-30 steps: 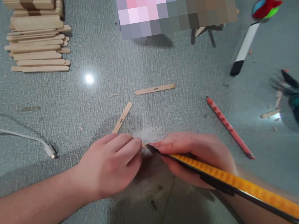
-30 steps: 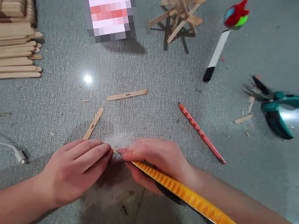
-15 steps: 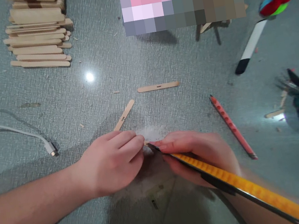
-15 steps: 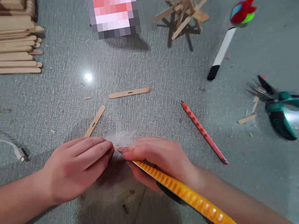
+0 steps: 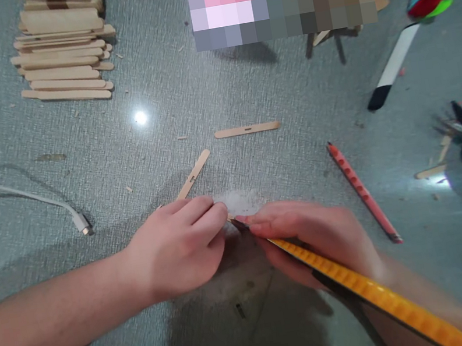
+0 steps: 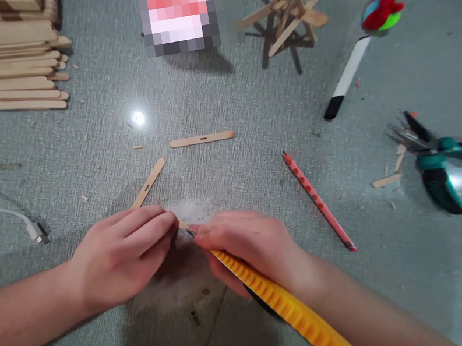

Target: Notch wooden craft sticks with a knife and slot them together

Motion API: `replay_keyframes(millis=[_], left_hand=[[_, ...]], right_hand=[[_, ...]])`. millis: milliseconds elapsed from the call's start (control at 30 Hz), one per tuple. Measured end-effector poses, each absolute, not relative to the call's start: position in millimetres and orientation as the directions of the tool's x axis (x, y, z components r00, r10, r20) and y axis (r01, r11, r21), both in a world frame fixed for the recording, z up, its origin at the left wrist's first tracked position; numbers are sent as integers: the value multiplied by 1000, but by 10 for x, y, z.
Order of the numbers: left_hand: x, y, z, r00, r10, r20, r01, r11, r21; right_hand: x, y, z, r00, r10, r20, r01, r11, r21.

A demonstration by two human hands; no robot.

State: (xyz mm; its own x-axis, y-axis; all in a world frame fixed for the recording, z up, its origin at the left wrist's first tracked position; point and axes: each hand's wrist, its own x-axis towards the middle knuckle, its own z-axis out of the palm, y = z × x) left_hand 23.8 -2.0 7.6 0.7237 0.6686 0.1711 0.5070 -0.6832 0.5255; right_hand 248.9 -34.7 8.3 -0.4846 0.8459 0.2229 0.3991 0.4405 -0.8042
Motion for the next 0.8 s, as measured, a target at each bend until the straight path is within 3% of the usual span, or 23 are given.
replay_keyframes(millis=[267, 467, 667, 800], left_hand=[[220, 48, 59, 766, 612, 197, 470, -742, 478], [192, 157, 82, 821, 511, 253, 445, -852, 277], [199, 164, 55, 817, 543, 192, 475, -824, 309], [138, 207, 95, 860, 476, 181, 390, -845, 366]], right_hand=[[2577, -358, 58, -383, 892, 240, 392, 392, -832], [2563, -408, 65, -235, 954, 186, 279, 249, -927], [2562, -436, 74, -139, 982, 127, 241, 158, -958], [2577, -441, 77, -124, 989, 83, 247, 112, -962]])
